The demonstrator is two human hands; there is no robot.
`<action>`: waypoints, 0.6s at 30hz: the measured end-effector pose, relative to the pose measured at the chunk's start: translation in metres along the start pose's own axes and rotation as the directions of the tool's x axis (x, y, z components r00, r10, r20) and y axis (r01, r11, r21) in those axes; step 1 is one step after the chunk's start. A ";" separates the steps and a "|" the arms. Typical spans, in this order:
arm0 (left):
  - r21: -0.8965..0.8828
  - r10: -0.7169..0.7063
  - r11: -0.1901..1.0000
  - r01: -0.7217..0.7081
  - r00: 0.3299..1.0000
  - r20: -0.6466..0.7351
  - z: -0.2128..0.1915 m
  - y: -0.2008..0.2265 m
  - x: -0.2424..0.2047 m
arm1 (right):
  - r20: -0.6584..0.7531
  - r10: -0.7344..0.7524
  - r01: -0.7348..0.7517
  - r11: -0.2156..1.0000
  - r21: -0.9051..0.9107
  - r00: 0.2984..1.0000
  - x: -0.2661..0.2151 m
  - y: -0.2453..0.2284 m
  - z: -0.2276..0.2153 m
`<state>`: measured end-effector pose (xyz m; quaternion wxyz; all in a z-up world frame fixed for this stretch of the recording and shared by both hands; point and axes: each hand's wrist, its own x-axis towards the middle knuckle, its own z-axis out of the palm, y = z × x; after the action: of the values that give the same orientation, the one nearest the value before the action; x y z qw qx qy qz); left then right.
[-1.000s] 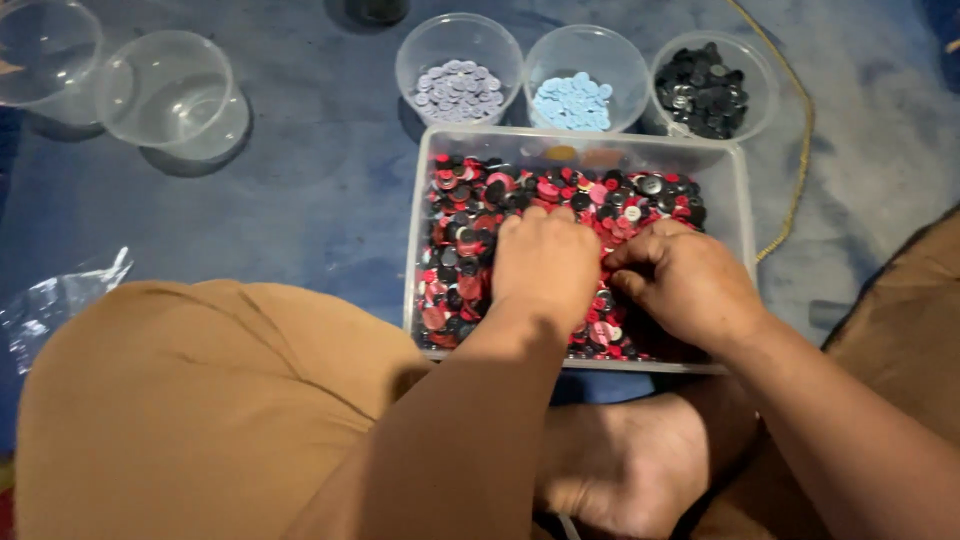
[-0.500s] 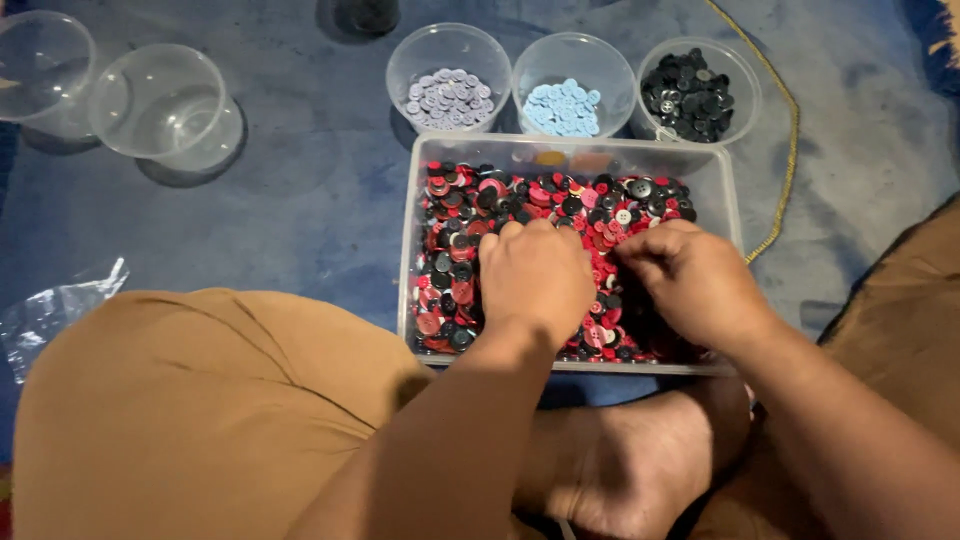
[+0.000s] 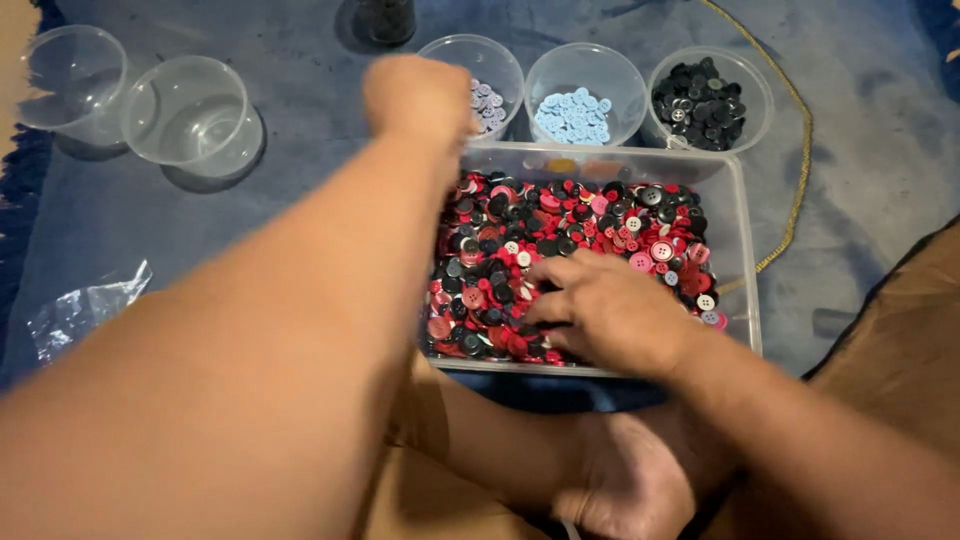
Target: Sorting various colored buttons from a central tray into separate small containers based on color.
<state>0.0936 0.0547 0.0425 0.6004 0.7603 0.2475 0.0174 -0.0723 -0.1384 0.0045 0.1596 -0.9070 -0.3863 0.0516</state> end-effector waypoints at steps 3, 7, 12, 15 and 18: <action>0.021 -0.088 0.996 0.088 0.996 0.026 -0.010 0.019 -0.012 | 0.070 -0.014 0.025 0.987 -0.161 0.997 -0.015 0.039 -0.007; 0.278 0.162 0.944 -0.175 0.984 0.069 0.006 -0.033 0.001 | 0.054 0.080 -0.079 0.997 -0.018 0.995 -0.029 0.081 -0.036; 0.355 0.220 0.871 -0.339 0.916 0.336 0.003 -0.050 -0.070 | 0.387 0.502 -0.427 0.864 -0.266 0.774 -0.044 0.081 -0.085; 0.315 0.024 0.931 -0.183 0.894 0.448 0.005 -0.048 -0.116 | 0.537 0.462 -0.137 0.833 -0.537 0.706 -0.053 0.065 -0.076; 0.213 0.004 0.965 -0.151 0.823 0.568 0.008 -0.069 -0.149 | 0.469 0.373 -0.124 0.869 -0.479 0.801 -0.068 0.065 -0.062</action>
<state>-0.0589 -0.0010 0.0174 0.5454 0.8100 0.0286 -0.2138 -0.0617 -0.2445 0.0400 -0.1675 -0.9096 -0.2916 0.2440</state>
